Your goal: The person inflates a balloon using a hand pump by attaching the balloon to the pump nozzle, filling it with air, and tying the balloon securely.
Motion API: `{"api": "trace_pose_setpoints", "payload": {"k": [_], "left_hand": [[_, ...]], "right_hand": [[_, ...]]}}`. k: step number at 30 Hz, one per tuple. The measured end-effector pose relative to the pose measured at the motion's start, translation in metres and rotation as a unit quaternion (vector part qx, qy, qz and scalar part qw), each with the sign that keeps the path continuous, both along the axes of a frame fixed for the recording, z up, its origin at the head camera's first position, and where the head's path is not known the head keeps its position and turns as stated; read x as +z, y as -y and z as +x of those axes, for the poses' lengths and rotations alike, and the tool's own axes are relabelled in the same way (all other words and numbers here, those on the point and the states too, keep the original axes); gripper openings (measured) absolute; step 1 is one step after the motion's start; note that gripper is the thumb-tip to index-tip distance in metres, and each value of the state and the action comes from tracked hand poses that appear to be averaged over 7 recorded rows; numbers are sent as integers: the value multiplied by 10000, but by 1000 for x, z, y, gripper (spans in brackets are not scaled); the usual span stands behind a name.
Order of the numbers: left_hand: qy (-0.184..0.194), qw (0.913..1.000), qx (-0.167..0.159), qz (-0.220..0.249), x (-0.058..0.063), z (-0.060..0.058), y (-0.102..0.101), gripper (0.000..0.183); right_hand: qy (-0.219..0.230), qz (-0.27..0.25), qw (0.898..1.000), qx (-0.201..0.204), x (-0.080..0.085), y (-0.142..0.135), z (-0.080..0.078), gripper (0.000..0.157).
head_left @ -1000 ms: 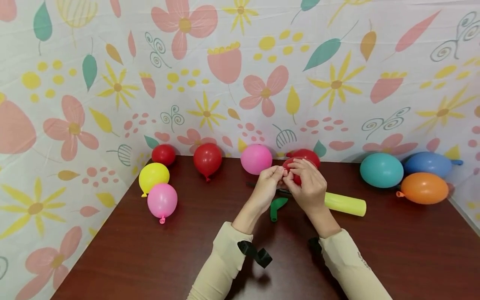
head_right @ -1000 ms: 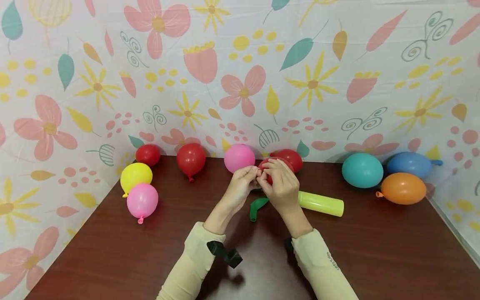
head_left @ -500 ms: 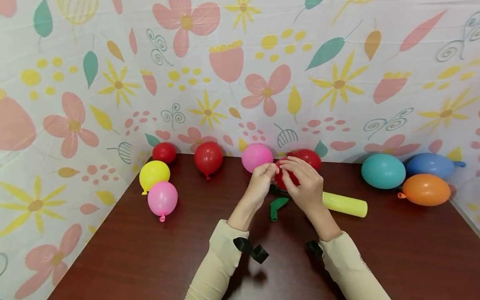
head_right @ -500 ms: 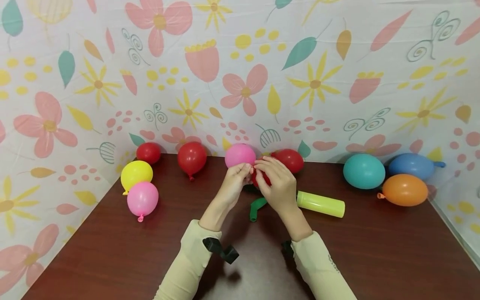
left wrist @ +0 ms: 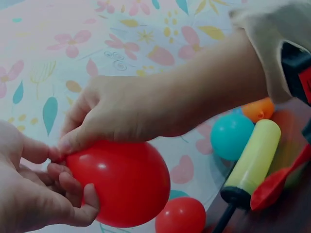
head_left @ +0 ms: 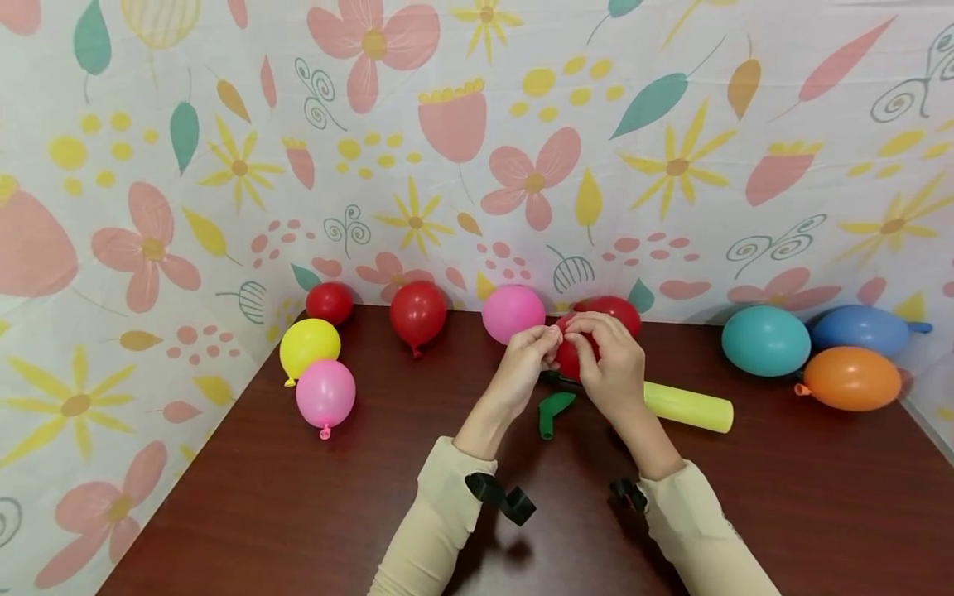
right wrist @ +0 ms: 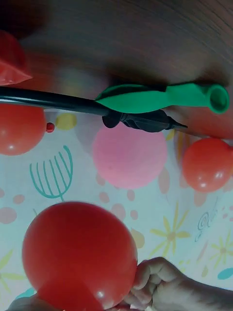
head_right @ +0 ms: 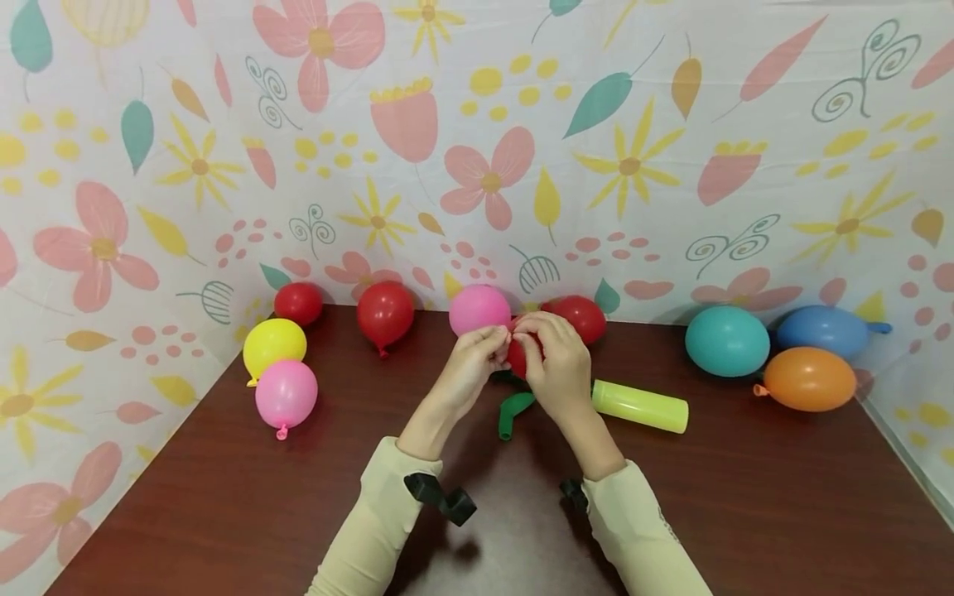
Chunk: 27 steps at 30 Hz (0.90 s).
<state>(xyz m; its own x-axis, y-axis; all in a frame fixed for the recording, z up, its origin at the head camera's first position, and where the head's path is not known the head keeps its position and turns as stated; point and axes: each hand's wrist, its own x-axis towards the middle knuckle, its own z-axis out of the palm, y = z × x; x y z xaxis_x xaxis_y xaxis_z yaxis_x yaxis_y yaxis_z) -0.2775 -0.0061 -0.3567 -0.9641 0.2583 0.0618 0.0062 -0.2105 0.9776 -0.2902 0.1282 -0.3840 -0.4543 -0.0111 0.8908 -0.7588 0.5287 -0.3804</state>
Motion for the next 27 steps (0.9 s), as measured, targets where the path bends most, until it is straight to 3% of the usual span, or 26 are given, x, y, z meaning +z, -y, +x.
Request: {"api": "trace_pose_setpoints", "payload": {"k": [6,9,12,15,19,22,27], "left_hand": [[15,9996,-59,293,-3,0,4,23],[-42,9995,-26,316,0,-1,4,23],[-185,9997,150,79,3,0,-1,23],[-292,9987,373,-203,3,1,-1,24],[-331,9979,420,-356,1,0,-1,25],[-395,9978,332,-407,1,0,0,25],[-437,9978,149,-474,0,0,1,25]], "right_hand": [[88,-902,9955,-288,1,-2,2,7],[56,-1094,9932,-394,4,-4,0,6],[4,-765,9967,-281,4,-6,-1,7],[-13,62,10000,-65,2,-4,0,7],[-87,843,9962,215,2,-7,0,27],[-190,907,9949,402,5,-10,0,36],[-55,709,9961,525,11,-14,-1,20]]}}
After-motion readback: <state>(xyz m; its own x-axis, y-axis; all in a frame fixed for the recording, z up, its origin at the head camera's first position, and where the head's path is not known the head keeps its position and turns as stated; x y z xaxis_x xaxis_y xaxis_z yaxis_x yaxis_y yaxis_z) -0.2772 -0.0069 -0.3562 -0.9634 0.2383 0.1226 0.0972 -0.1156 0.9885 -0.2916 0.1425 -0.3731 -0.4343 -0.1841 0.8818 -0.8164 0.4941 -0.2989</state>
